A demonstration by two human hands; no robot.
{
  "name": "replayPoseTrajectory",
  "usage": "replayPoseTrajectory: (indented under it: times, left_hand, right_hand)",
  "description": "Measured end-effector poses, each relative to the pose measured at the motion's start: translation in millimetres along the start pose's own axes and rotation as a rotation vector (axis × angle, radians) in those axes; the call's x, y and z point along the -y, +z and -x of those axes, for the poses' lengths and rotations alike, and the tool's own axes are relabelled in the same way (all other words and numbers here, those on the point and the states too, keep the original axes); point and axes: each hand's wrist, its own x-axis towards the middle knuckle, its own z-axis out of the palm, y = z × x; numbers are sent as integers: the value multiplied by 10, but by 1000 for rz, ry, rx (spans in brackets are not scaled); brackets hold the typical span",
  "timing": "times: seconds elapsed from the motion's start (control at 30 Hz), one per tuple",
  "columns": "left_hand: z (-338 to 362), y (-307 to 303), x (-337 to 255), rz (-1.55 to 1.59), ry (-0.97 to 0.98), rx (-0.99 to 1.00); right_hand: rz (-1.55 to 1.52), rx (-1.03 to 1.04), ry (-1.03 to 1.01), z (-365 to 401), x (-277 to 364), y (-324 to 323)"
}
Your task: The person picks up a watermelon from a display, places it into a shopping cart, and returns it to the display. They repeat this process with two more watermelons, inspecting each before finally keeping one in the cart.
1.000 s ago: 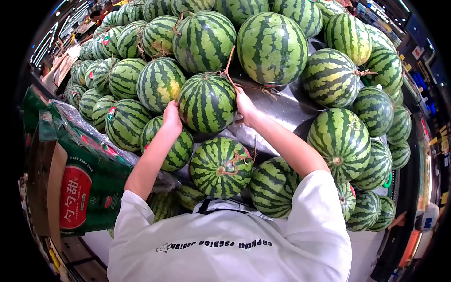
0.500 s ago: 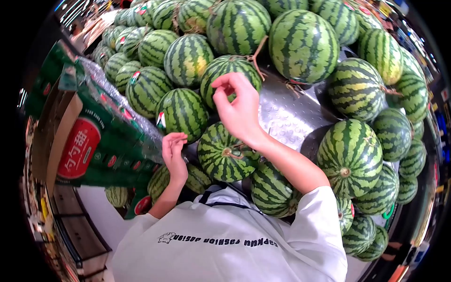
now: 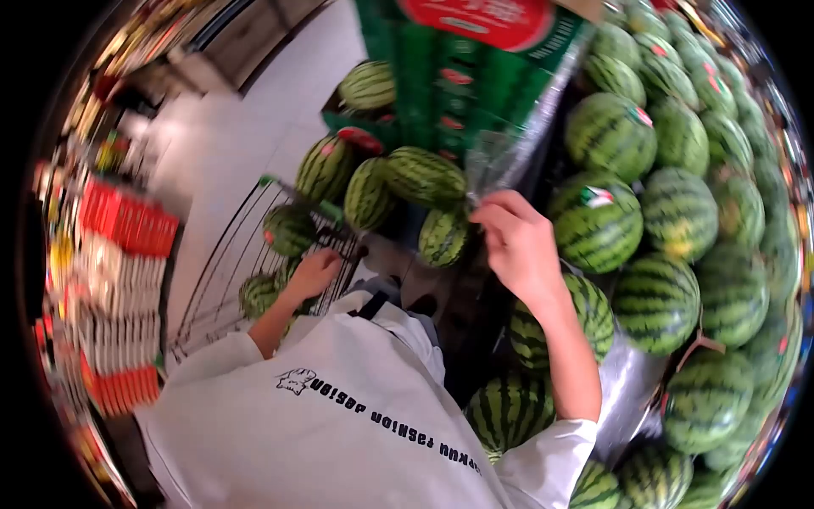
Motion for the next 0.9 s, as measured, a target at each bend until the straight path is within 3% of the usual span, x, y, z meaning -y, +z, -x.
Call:
replayPoseTrajectory:
  times: [0.17, 0.23, 0.33, 0.43, 0.57, 0.73, 0.9]
  left_hand:
    - [422, 47, 545, -1, -172, -175]
    - [560, 146, 781, -109, -172, -280]
    - [781, 119, 1084, -106, -251, -292]
    - [822, 250, 1550, -23, -435, -94]
    - [859, 788, 2225, 102, -343, 57]
    - [1102, 750, 2242, 114, -136, -80]
    - [1104, 872, 2349, 205, -111, -140]
  right_hand:
    - [127, 230, -34, -22, -98, 239]
    - [134, 383, 98, 24, -70, 352]
    - [310, 629, 66, 78, -85, 593]
    - [293, 742, 51, 64, 3, 1058]
    - [224, 791, 48, -23, 469, 2007]
    - [9, 937, -20, 17, 839, 3306]
    - [-33, 851, -207, 304, 771, 4416]
